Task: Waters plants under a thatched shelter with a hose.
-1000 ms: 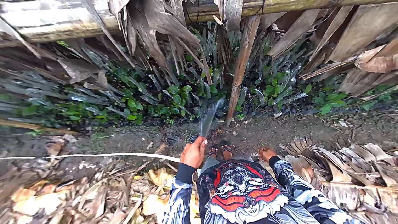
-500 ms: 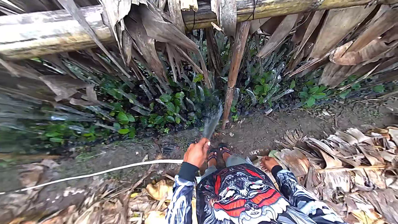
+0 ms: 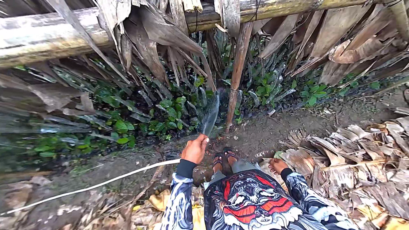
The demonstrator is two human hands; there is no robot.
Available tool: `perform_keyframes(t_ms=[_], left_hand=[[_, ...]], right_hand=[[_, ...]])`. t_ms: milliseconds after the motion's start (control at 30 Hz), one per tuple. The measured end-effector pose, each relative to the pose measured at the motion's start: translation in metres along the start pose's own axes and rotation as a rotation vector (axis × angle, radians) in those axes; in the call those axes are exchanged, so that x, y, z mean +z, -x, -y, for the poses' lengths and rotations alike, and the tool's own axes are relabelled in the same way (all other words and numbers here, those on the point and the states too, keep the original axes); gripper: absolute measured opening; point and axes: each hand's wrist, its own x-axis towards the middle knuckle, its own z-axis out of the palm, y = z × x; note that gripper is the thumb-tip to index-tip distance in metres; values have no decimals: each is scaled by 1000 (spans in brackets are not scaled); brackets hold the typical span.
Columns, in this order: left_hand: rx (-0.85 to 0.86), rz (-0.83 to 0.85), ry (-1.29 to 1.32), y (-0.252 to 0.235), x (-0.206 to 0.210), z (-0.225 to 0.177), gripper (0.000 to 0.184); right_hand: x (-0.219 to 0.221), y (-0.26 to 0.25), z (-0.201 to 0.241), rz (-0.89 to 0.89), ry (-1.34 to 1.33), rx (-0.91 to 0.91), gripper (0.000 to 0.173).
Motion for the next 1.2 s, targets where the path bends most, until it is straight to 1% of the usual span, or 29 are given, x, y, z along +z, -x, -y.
perform_keyframes(t_ms=[100, 133, 233, 300, 500, 633, 767, 967, 1100, 1200], left_hand=[[-17, -20, 3, -2, 1, -1, 39], [-37, 6, -12, -2, 1, -2, 39], [-54, 154, -62, -1, 4, -7, 39], [-49, 186, -71, 1, 5, -7, 39], [-62, 223, -54, 7, 5, -4, 38], [-73, 157, -14, 10, 3, 1, 38], [-49, 228, -42, 11, 4, 5, 38], [-43, 262, -54, 10, 5, 9, 38], [-67, 185, -31, 10, 6, 11, 38], [-36, 246, -38, 6, 12, 14, 38]], right_hand=[[1, 1, -4, -4, 4, 3, 33], [2, 2, -6, -6, 5, 5, 33], [3, 6, -11, -3, 14, 9, 33], [5, 5, -14, 0, 17, 12, 34], [10, 10, -10, 11, 33, 25, 35], [14, 4, -6, 19, 39, 3, 34], [16, 2, 0, 26, 57, -5, 34], [21, 3, -1, 24, 71, -16, 33], [24, 5, -4, 21, 58, -12, 33], [26, 7, -6, 16, 36, 0, 32]])
